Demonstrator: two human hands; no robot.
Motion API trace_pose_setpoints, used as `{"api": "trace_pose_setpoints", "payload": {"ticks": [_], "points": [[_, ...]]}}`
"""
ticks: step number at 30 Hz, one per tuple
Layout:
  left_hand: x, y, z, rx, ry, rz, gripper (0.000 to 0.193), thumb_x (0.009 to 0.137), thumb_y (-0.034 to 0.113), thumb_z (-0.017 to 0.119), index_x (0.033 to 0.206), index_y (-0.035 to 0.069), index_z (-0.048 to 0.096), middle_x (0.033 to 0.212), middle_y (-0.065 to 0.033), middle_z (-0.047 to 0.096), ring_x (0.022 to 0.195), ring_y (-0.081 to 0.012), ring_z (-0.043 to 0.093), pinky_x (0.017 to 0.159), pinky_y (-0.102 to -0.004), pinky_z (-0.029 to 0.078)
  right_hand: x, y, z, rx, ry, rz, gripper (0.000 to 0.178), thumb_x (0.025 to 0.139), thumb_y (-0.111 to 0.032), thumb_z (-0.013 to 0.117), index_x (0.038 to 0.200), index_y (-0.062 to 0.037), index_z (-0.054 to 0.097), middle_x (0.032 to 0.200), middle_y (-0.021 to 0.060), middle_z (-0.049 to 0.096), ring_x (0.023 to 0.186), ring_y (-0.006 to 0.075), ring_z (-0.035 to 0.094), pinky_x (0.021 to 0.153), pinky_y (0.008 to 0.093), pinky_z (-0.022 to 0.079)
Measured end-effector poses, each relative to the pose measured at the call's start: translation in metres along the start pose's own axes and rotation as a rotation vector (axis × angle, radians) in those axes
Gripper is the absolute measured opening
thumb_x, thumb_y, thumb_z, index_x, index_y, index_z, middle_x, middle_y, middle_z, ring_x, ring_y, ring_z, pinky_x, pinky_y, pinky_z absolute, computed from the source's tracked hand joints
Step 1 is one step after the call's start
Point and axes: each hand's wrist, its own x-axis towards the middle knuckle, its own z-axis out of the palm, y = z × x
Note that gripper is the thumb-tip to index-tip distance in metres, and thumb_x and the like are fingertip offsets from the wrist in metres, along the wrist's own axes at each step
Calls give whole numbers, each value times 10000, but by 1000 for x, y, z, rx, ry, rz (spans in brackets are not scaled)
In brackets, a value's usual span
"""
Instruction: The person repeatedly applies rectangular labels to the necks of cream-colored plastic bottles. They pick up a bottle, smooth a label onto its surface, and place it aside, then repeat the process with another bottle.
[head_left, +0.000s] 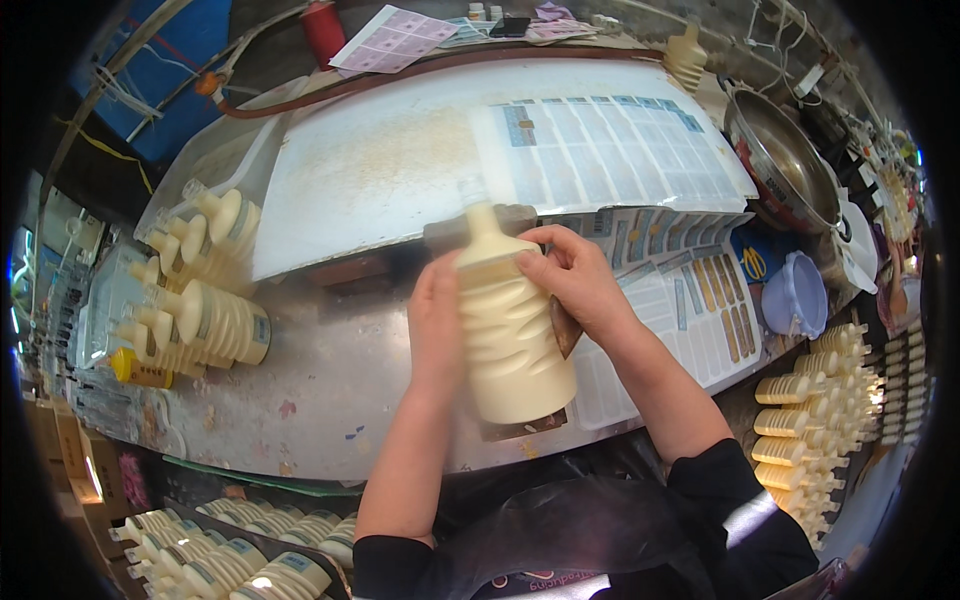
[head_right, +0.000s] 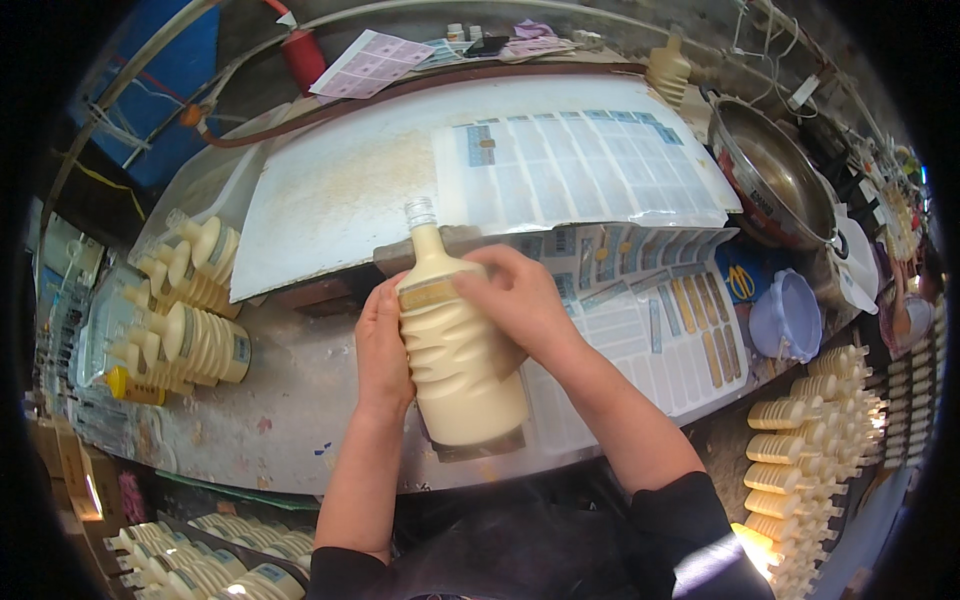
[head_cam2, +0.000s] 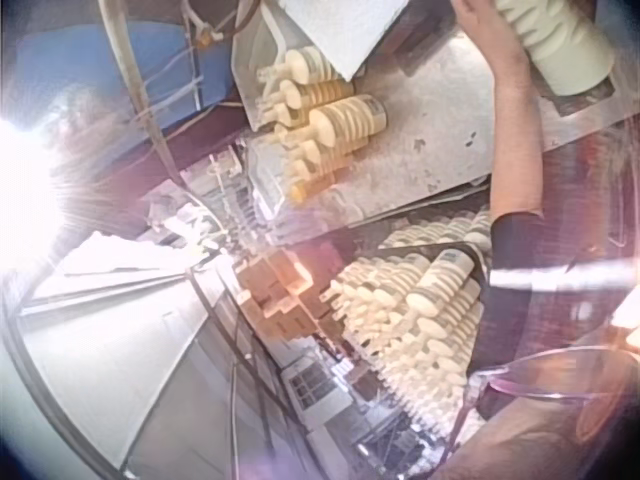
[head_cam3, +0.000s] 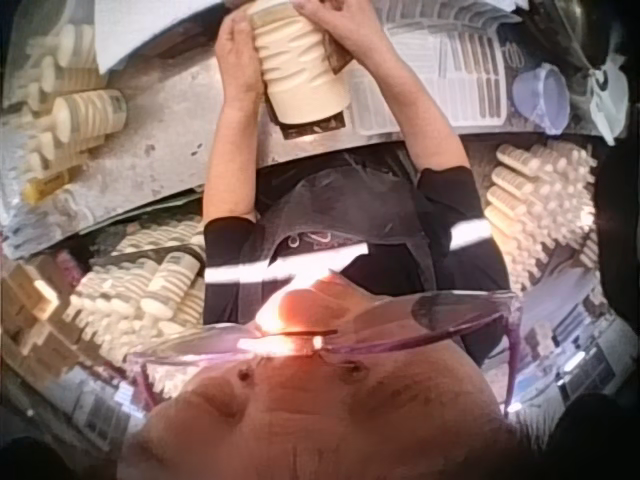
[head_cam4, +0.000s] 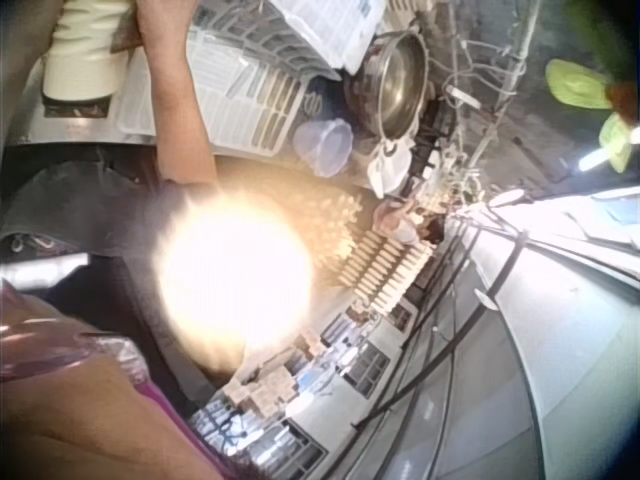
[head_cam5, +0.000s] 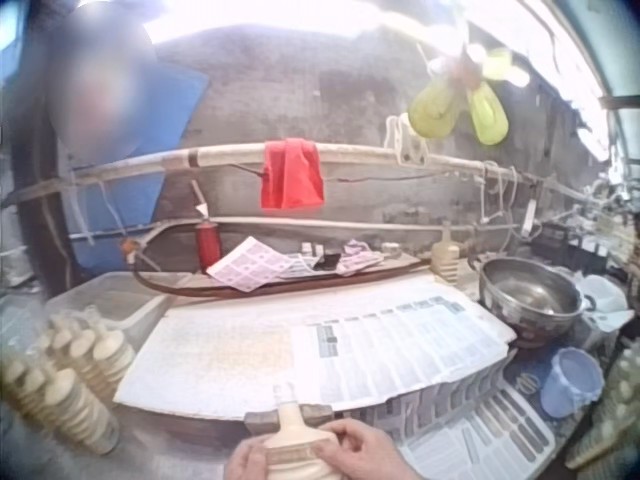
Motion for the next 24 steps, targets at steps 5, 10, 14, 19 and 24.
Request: {"api": "trace_pose_setpoints", "payload": {"ticks": [5,10,14,19,24], "points": [[-9,10,9,-363,1,-192,430,1142,338,373,1390,26,535,1292,-103,648,1166,-182,637,1002,-348,531,0,-1,1,11,-10,5,339,971,-201,716,1223,11,637,888,15,702,792,44,618,703,221,489],[-15,1,4,-327,22,-160,419,1138,335,369,1390,38,524,1299,-89,637,1178,-196,625,1035,-372,514,-7,-12,2,164,-54,-41,346,1033,-240,628,1281,0,629,984,21,709,830,53,630,715,222,501],[-15,3,-1,-387,78,-176,388,1136,320,380,1351,44,548,1240,-78,645,1104,-178,632,987,-353,525,-11,-15,-3,146,-76,25,352,1028,-227,641,1293,5,625,1084,54,710,929,75,627,809,243,502],[-11,5,1,-359,56,-168,330,1129,284,419,1310,50,566,1173,-54,651,1021,-136,633,912,-300,536,-11,-9,-3,202,-104,39,374,1046,-229,618,1348,-9,592,1083,45,705,858,52,615,717,209,496],[-13,8,1,-340,37,-193,277,1107,228,495,1320,60,549,1183,-41,642,1060,-108,620,926,-265,523,-10,-4,-2,291,-90,36,368,1036,-217,647,1320,11,597,1066,58,706,947,88,644,838,261,525]]}}
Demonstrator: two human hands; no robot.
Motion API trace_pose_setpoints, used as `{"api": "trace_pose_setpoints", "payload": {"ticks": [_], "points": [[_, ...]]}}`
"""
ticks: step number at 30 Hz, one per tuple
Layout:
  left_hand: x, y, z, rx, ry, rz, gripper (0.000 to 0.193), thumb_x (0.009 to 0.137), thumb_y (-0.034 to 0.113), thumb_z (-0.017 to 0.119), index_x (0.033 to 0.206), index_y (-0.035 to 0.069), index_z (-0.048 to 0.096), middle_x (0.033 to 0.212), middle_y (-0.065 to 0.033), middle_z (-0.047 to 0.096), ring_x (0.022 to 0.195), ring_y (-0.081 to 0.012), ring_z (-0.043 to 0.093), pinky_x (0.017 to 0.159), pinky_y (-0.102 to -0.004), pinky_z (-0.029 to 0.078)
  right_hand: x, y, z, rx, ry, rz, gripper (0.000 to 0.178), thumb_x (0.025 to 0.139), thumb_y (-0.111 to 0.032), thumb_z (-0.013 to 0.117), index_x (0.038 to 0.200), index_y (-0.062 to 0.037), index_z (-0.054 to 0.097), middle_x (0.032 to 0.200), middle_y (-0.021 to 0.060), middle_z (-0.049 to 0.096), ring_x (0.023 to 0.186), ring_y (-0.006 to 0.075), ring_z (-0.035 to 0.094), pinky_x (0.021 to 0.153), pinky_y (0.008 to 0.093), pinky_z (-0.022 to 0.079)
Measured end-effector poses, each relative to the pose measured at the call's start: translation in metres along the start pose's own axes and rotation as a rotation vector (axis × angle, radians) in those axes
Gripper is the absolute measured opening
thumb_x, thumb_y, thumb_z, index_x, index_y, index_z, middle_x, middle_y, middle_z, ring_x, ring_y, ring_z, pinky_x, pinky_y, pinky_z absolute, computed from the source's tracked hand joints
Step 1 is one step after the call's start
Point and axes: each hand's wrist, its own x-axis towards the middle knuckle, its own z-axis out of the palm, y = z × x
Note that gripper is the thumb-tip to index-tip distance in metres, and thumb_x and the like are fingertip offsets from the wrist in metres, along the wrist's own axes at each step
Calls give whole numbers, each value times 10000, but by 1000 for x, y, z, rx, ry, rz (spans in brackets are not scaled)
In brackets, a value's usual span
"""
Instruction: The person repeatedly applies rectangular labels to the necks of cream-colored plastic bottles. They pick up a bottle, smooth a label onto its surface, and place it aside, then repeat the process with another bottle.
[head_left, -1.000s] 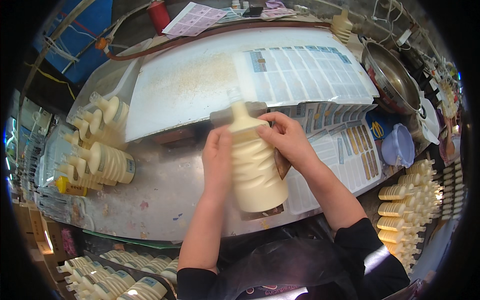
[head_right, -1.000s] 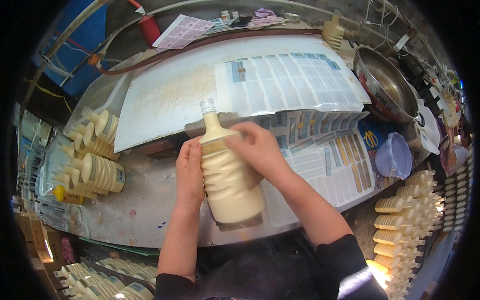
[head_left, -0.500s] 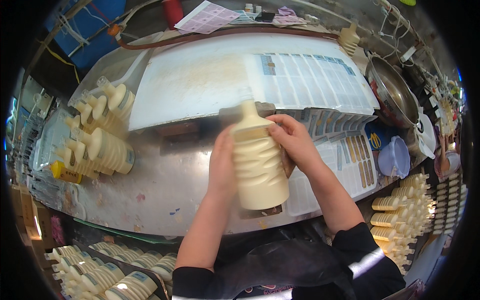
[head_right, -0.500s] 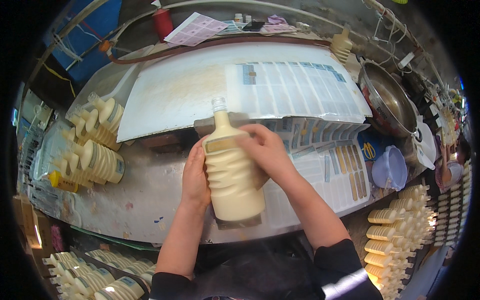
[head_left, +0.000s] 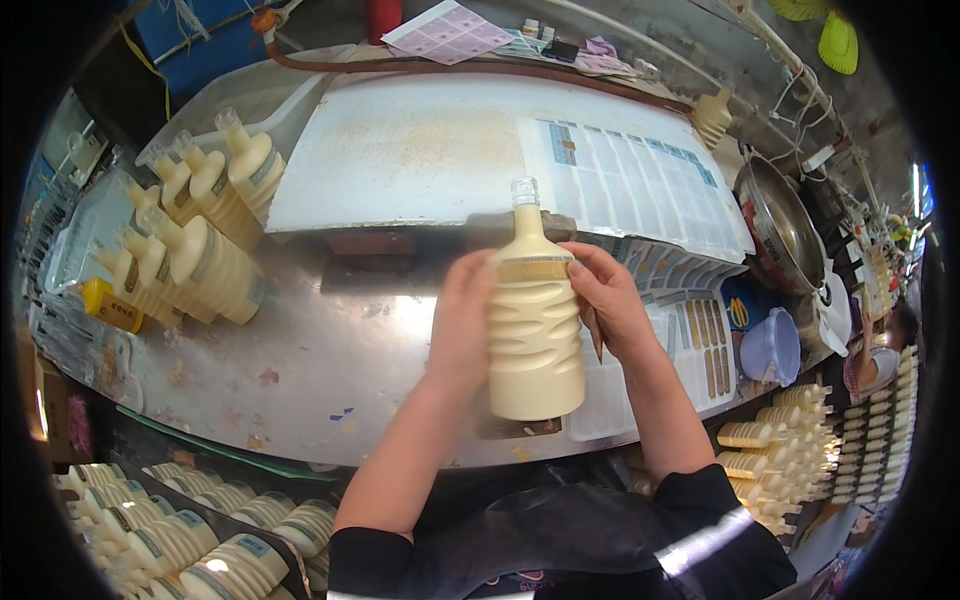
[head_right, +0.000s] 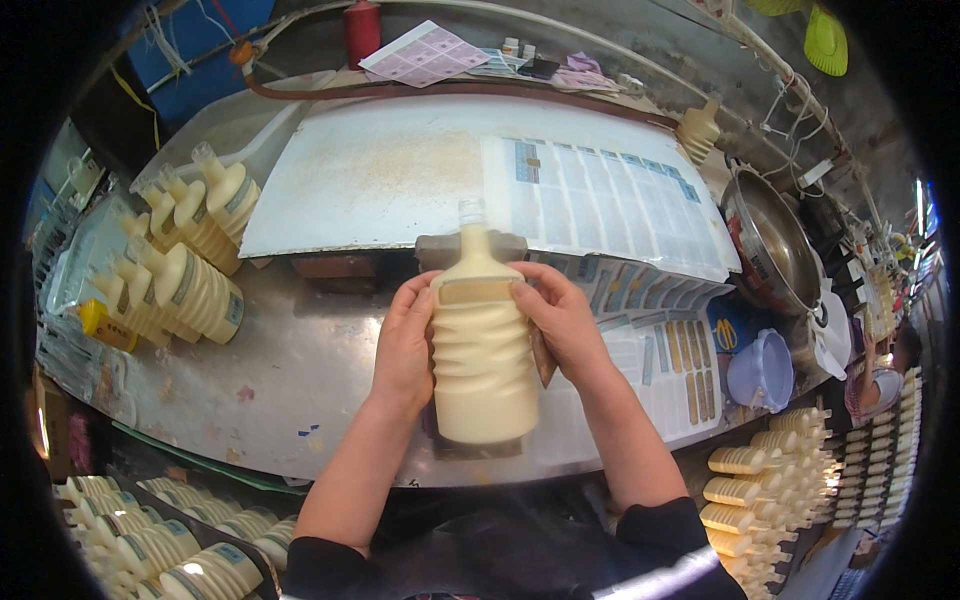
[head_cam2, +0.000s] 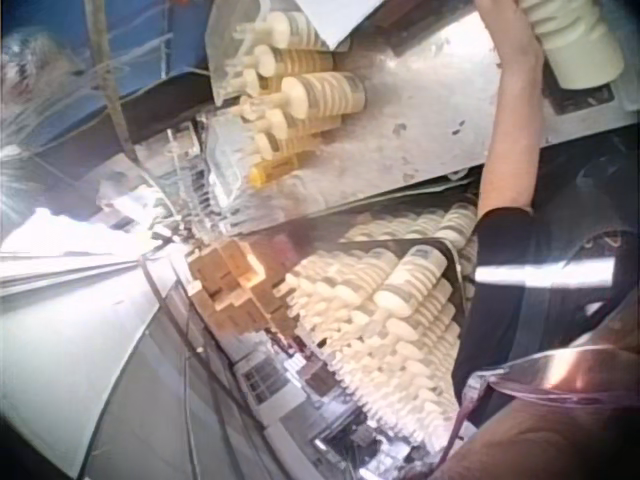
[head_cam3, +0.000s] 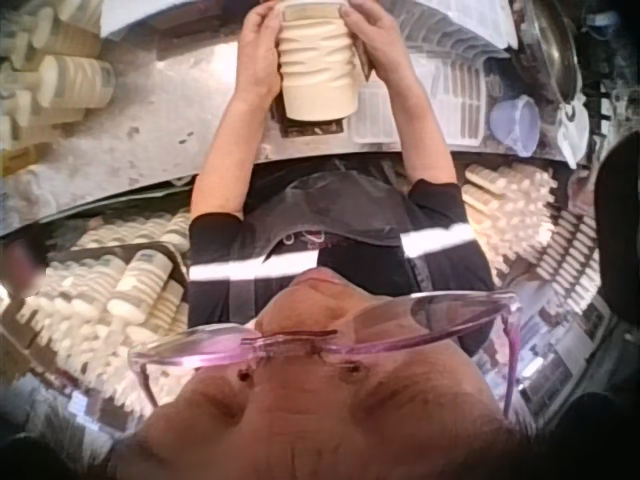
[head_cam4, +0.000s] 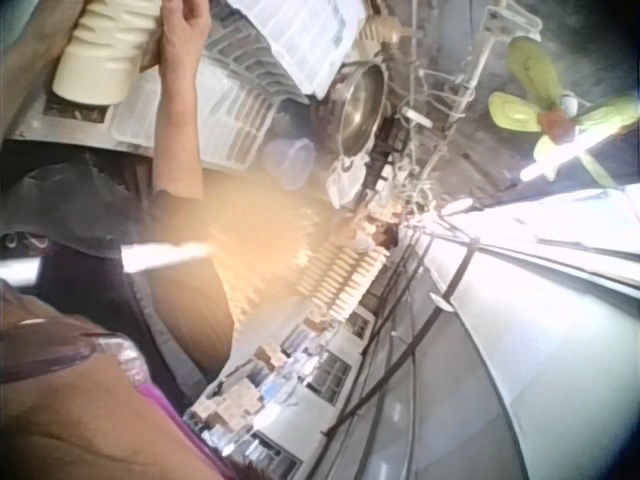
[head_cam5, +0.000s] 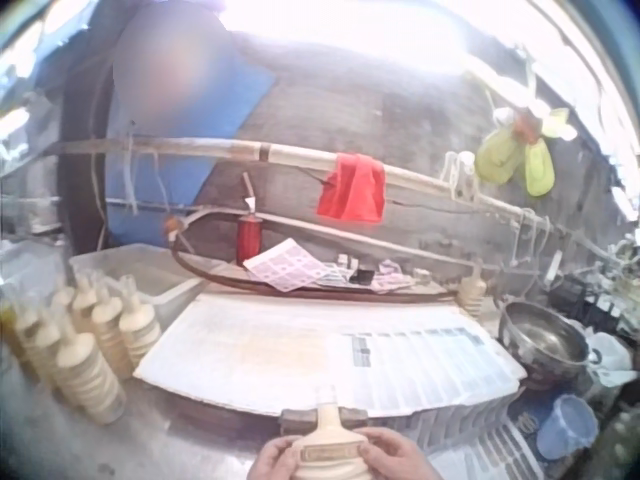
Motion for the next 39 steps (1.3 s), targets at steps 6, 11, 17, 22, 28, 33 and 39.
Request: {"api": "trace_pose_setpoints", "payload": {"ticks": [6,11,17,22,28,33,39], "points": [[-21,-10,-2,248,-117,51,526,1046,230,587,1502,44,401,1417,-92,544,1225,-185,581,1044,-344,490,-10,9,-17,-12,-55,106,407,1049,-352,620,1287,-22,606,852,-40,606,647,26,551,559,196,430],[-32,-5,16,844,-6,262,691,938,283,701,1498,8,404,1383,-192,545,1269,-304,568,1084,-409,458,-11,31,-33,9,-53,209,423,1012,-494,644,1177,-104,640,724,-90,527,534,26,501,440,193,359],[-34,-3,22,863,19,276,713,919,282,710,1502,8,407,1395,-210,534,1279,-309,560,1089,-405,452,-10,35,-39,4,-88,195,284,1042,-367,606,1087,-94,667,773,-72,587,585,30,492,504,213,364],[-30,5,14,440,-51,81,771,923,153,652,1586,19,281,1489,-225,483,1327,-303,539,1093,-402,462,-25,19,-14,-149,-25,51,363,1068,-284,545,1283,-13,658,1085,32,706,934,84,621,811,254,503],[-30,13,13,120,-193,62,790,897,157,542,1616,24,243,1511,-177,474,1382,-273,493,1160,-388,399,-43,-2,10,-326,3,-167,430,1024,-187,534,1407,3,579,1228,175,708,1122,238,669,978,349,507],[-22,3,10,121,-257,59,840,875,289,580,1612,30,270,1517,-162,492,1389,-284,509,1170,-403,400,-48,-7,9,-455,39,-246,438,1002,-200,541,1397,-15,573,1204,240,689,1130,401,657,965,417,510],[-31,9,21,229,-177,126,771,907,241,570,1597,34,295,1509,-149,501,1404,-268,487,1178,-408,386,-32,13,-6,-274,-13,-190,428,1014,-139,541,1422,-11,567,1183,133,716,1057,188,674,934,329,523]]}}
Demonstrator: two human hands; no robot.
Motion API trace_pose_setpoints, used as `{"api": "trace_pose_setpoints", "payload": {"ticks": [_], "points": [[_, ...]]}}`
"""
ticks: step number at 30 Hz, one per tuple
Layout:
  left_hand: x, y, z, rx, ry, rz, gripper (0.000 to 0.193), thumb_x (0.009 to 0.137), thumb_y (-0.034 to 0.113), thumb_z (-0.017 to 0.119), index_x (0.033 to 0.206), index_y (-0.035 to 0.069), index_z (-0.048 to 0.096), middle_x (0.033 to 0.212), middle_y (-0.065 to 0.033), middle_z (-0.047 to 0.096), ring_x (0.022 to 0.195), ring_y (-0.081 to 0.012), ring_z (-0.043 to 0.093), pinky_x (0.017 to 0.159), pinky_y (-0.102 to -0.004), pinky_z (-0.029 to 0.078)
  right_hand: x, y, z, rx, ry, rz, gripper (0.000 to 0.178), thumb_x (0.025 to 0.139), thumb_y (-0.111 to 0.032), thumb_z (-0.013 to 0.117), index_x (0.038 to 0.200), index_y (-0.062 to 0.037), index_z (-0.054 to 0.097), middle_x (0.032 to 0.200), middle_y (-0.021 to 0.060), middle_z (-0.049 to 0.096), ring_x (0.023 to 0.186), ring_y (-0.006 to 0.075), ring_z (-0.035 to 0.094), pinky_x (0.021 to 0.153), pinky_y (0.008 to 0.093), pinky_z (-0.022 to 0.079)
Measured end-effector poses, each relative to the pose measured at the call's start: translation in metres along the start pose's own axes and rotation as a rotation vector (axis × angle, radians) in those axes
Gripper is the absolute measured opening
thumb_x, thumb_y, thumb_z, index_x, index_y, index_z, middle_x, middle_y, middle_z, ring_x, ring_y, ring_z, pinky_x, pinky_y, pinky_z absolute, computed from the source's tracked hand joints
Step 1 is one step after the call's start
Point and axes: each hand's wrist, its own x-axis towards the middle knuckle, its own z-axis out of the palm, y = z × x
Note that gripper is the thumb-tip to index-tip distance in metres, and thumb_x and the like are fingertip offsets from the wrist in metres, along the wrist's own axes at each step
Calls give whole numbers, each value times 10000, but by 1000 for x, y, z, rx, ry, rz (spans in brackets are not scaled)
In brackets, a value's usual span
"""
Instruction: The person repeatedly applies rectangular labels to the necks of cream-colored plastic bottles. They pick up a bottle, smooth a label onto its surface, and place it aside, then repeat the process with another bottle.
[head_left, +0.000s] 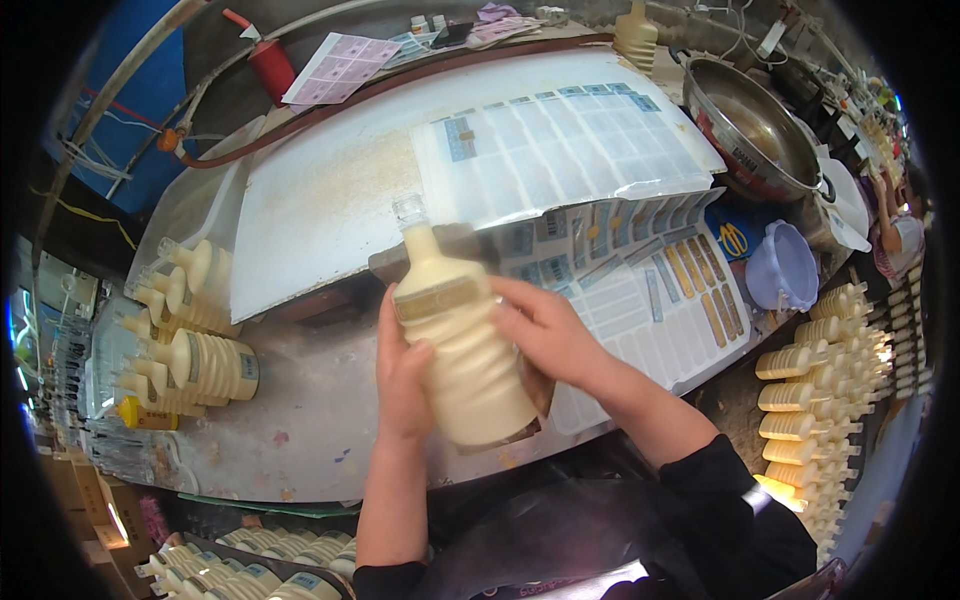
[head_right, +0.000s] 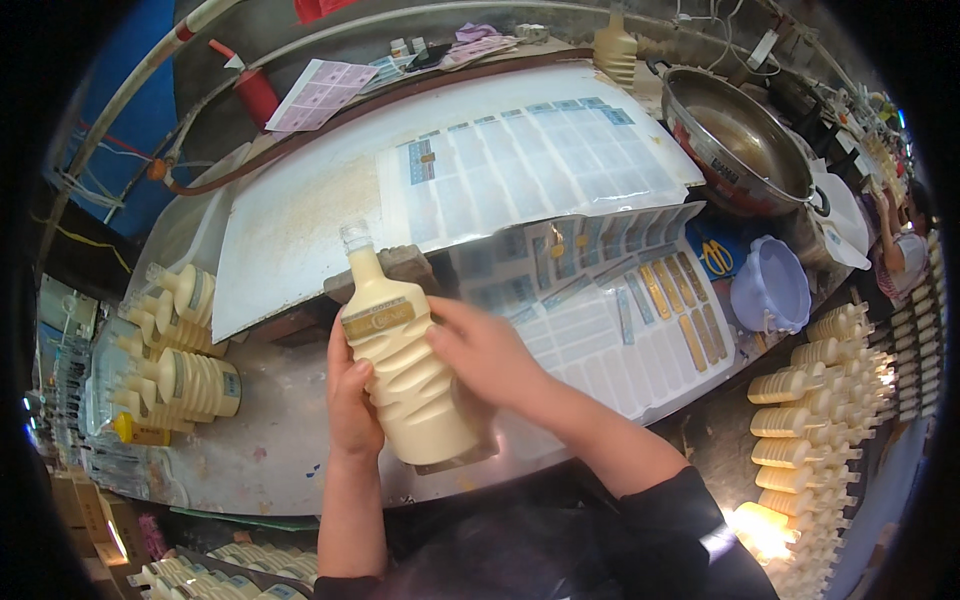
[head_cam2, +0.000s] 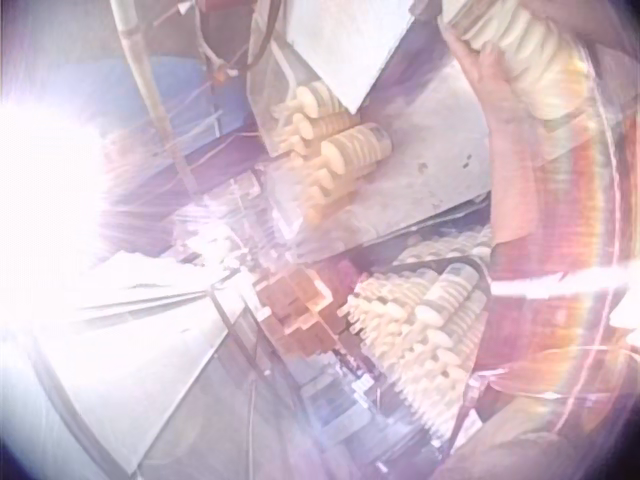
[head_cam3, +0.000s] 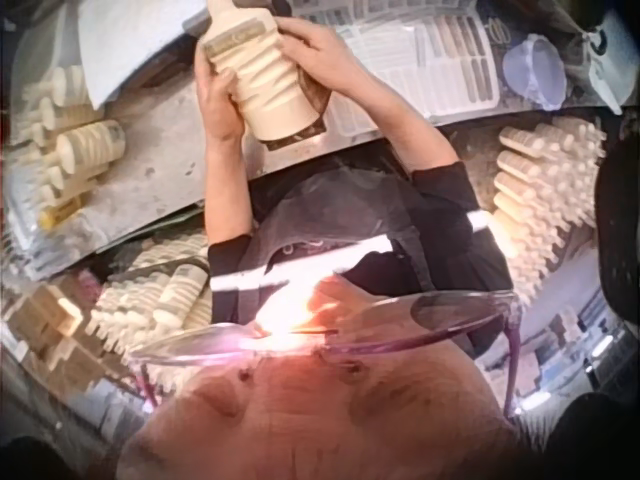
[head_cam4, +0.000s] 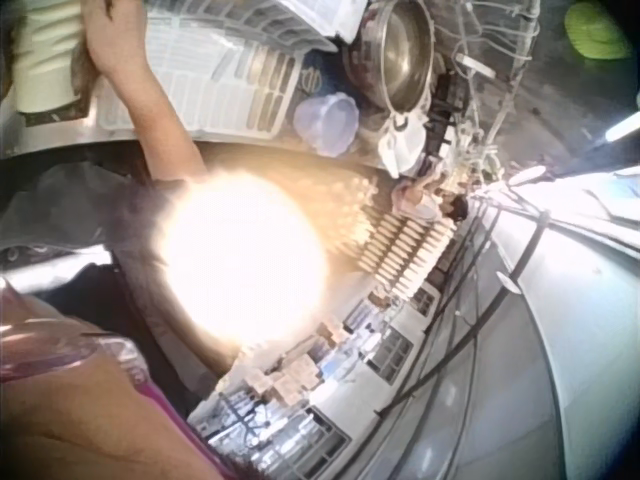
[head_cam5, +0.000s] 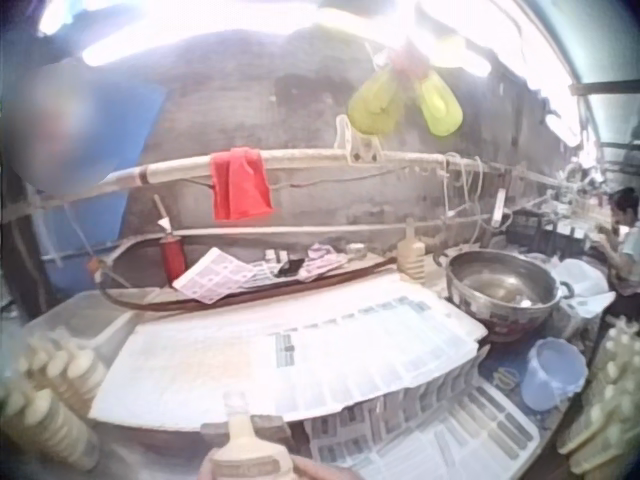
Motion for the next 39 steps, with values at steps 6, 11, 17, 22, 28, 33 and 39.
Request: {"api": "trace_pose_setpoints", "payload": {"ticks": [6,11,17,22,28,33,39], "points": [[12,4,0,270,159,-83,614,1004,258,546,1553,55,358,1460,-126,534,1332,-231,522,1114,-386,424,35,-2,-15,252,-62,245,444,1045,-257,537,1411,-5,557,1174,72,693,1073,116,634,923,271,506],[25,-3,-5,273,164,-65,458,1087,309,529,1455,60,419,1340,-119,571,1190,-187,579,1019,-358,493,47,11,-9,167,-129,157,428,1062,-302,543,1340,14,613,1147,67,707,1045,97,635,887,262,519],[27,-8,2,355,195,-42,400,1095,281,524,1405,47,427,1273,-114,585,1131,-173,594,968,-342,526,45,1,-3,132,-30,127,438,1025,-369,599,1184,22,715,1003,117,760,920,155,689,845,319,534],[28,-9,1,331,193,-47,423,1083,276,535,1415,41,419,1283,-127,579,1134,-183,590,971,-343,514,44,-3,-5,147,-34,159,407,1029,-331,598,1188,26,711,1012,69,740,927,109,657,821,284,530],[28,-8,3,246,184,-67,453,1071,273,539,1433,34,410,1289,-137,573,1147,-191,577,990,-345,495,45,2,-4,125,-10,164,383,1025,-294,595,1204,27,703,1039,45,731,954,91,641,825,278,528],[28,-5,4,347,235,-43,423,1083,234,519,1450,52,413,1275,-116,580,1162,-198,576,1024,-346,484,54,13,-11,200,-41,191,382,1010,-265,598,1271,4,677,1130,69,726,1052,122,645,907,294,519],[35,11,14,699,194,53,499,973,257,653,1371,12,478,1330,-178,508,1197,-269,542,1034,-387,445,49,-10,-9,47,-44,115,360,984,-218,627,1265,-3,690,1116,85,739,1043,126,668,915,296,530]]}}
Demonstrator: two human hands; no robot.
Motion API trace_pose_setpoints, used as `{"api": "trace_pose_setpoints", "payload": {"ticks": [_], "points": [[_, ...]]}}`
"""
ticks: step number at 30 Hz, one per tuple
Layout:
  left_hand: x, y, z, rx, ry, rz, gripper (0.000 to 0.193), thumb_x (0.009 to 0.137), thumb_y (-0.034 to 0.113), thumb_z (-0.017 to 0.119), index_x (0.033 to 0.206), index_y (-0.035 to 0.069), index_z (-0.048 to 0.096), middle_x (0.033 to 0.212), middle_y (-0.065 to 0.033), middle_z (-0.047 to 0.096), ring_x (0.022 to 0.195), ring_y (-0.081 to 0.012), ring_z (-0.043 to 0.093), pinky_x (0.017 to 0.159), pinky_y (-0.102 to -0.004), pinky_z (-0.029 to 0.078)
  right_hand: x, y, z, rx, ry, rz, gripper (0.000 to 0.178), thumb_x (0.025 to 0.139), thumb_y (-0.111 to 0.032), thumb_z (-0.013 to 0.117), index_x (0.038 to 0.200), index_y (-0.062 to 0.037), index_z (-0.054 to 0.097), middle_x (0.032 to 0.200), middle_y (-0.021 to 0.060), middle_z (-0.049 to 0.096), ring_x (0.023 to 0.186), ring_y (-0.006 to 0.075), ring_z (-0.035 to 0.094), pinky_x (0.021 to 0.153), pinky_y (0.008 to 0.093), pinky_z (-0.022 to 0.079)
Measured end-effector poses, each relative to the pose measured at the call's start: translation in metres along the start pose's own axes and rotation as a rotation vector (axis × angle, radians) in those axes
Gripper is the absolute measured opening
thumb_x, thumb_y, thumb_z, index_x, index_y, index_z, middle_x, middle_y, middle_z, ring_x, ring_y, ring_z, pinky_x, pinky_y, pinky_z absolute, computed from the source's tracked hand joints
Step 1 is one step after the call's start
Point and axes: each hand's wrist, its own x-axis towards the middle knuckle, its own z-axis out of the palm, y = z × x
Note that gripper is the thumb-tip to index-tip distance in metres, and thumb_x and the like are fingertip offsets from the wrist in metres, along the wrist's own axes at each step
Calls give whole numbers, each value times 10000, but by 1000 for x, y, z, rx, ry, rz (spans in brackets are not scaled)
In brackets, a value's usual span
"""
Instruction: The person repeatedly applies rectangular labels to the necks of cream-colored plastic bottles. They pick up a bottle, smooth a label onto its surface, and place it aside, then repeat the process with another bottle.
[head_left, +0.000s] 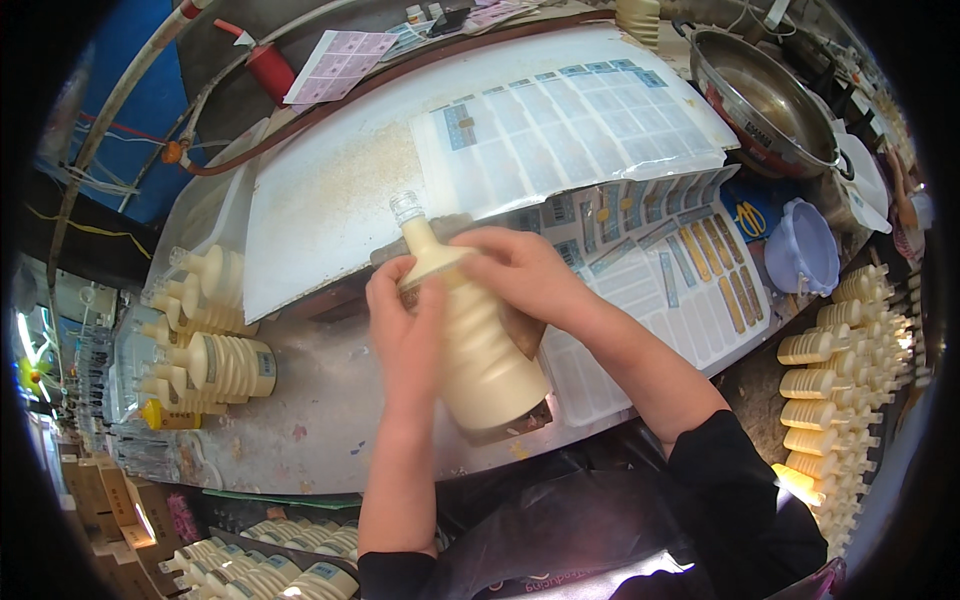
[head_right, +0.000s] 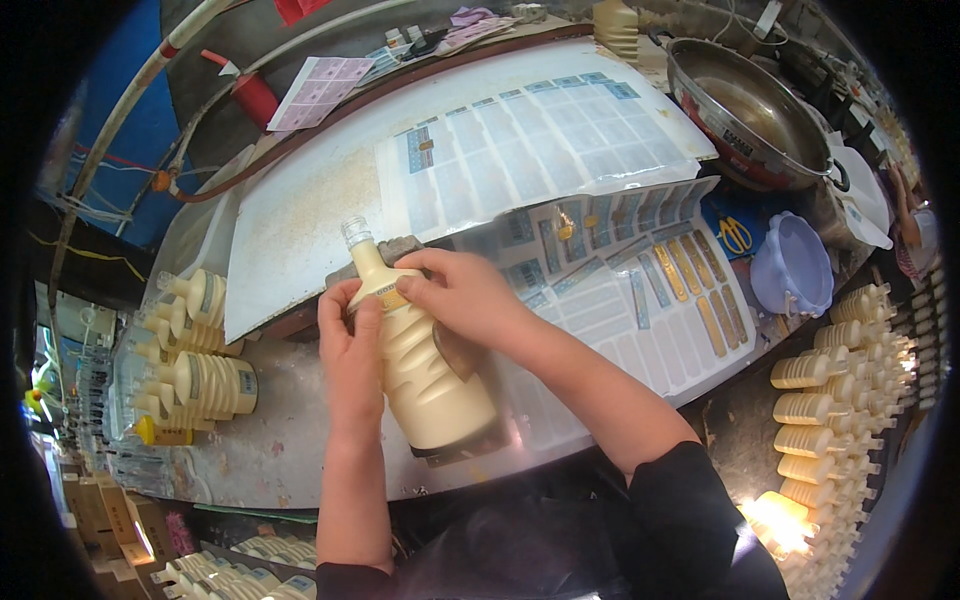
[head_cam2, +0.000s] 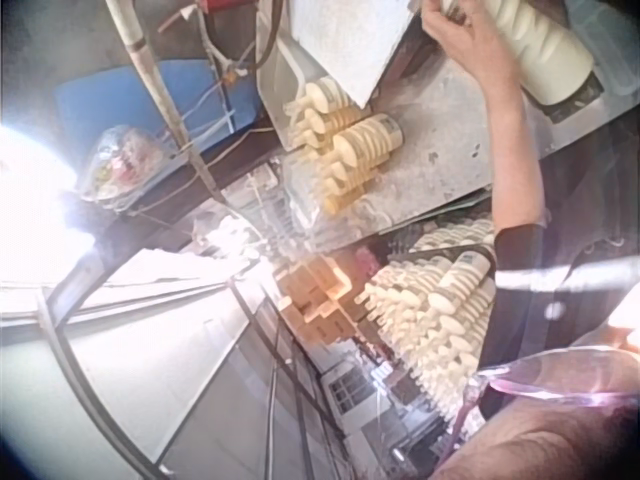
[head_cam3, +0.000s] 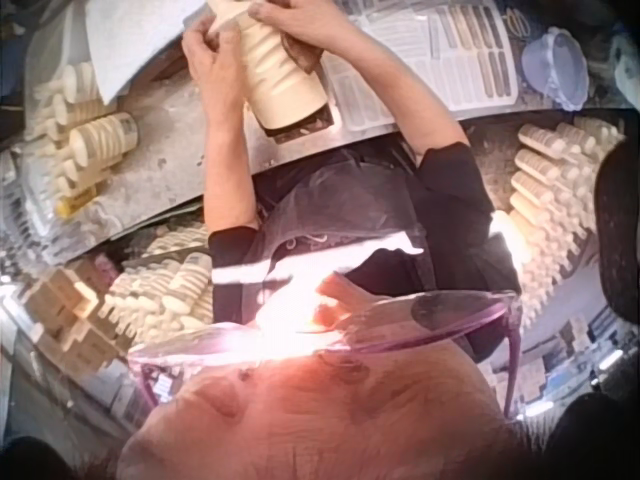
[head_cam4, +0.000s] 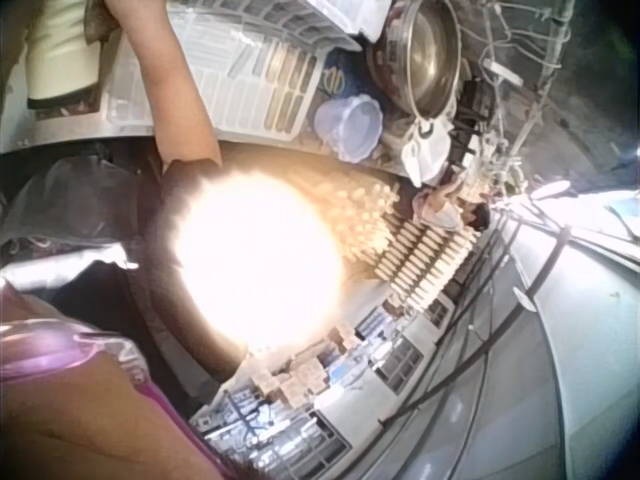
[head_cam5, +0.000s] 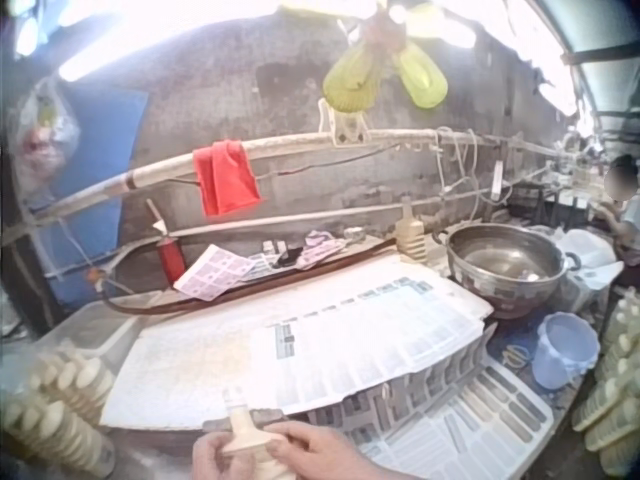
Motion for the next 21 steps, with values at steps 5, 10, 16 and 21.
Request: {"api": "trace_pose_setpoints", "payload": {"ticks": [5,10,16,21], "points": [[3,-9,9,75,63,81,378,1019,242,616,1291,16,480,1255,-130,529,1122,-212,533,985,-357,455,2,5,3,62,35,6,357,974,-246,670,1212,15,722,1050,88,756,958,116,688,846,284,551],[0,-3,13,45,72,86,421,999,277,630,1284,-1,493,1262,-156,485,1131,-284,549,999,-402,454,3,15,7,116,86,-22,351,982,-257,674,1193,16,734,1059,82,758,970,109,682,851,280,547],[3,-8,10,68,43,101,375,1069,274,556,1316,13,446,1243,-128,548,1102,-192,537,984,-345,457,13,25,2,148,35,-3,383,956,-243,686,1242,11,711,1097,69,745,1001,122,671,900,297,533],[4,-11,10,131,41,117,437,1056,306,582,1335,4,434,1281,-152,551,1141,-211,548,998,-355,461,0,9,-2,-56,-18,-15,463,910,-268,724,1284,3,688,1119,81,735,1025,135,664,931,312,525]]}}
